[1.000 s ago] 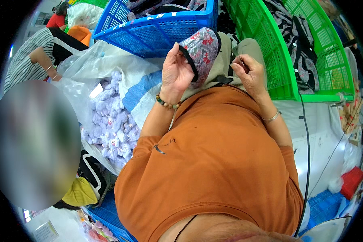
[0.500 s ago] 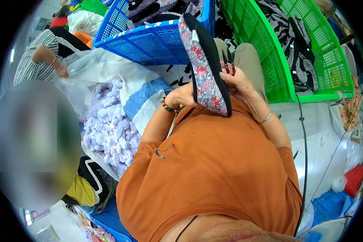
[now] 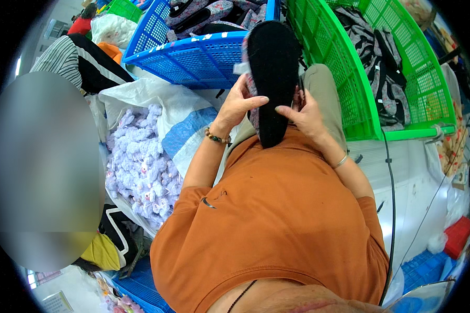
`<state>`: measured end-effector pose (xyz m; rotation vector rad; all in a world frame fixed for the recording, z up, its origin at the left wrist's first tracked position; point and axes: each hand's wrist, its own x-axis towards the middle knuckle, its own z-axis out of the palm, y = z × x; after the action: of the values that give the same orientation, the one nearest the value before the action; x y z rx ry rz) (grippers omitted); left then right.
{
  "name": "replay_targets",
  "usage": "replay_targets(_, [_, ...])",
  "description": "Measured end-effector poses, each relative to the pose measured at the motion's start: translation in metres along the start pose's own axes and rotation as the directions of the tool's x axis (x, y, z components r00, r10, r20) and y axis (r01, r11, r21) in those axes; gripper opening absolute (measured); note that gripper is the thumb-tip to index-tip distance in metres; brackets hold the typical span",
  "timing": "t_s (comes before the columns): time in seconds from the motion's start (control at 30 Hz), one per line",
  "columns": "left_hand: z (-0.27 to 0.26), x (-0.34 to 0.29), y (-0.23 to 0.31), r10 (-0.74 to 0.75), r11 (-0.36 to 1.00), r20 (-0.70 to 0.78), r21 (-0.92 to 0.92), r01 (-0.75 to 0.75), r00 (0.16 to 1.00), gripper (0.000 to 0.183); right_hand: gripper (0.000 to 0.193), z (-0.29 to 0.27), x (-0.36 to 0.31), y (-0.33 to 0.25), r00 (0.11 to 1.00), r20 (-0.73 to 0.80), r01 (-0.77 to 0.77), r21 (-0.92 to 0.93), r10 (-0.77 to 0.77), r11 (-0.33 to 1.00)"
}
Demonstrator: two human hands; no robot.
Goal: The person uses a small blade to trim excess fabric and thread from the edges of a floral-patterned slip-on shoe. They repeatedly rotate the shoe to access different sides, cutting along the seam where the fabric meets the sole.
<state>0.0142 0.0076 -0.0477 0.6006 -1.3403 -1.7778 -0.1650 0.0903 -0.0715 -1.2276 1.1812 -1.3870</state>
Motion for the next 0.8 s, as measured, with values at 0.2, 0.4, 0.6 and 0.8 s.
replay_targets(0.2, [0.006,0.002,0.029,0.002,1.0,0.0,0.011,-0.002,1.0,0.043,0.03,0.0,0.002,-0.005,0.981,-0.045,0.17,-0.246,-0.187,0.954])
replay_targets(0.4, [-0.004,-0.002,0.041,-0.046,0.929,0.096,0.369,0.007,0.994,0.04,0.033,-0.01,0.003,-0.041,0.854,-0.007,0.373,-0.689,-0.521,0.621])
replay_targets(0.6, [0.005,-0.013,0.047,-0.129,0.903,0.044,0.419,0.099,0.991,0.041,0.033,0.006,0.001,-0.06,0.814,0.028,0.323,-0.852,-0.58,0.412])
replay_targets(0.8, [0.01,-0.018,0.039,-0.068,0.87,0.054,0.492,0.032,0.996,0.04,0.036,0.014,0.0,-0.057,0.815,0.051,0.317,-0.873,-0.577,0.371])
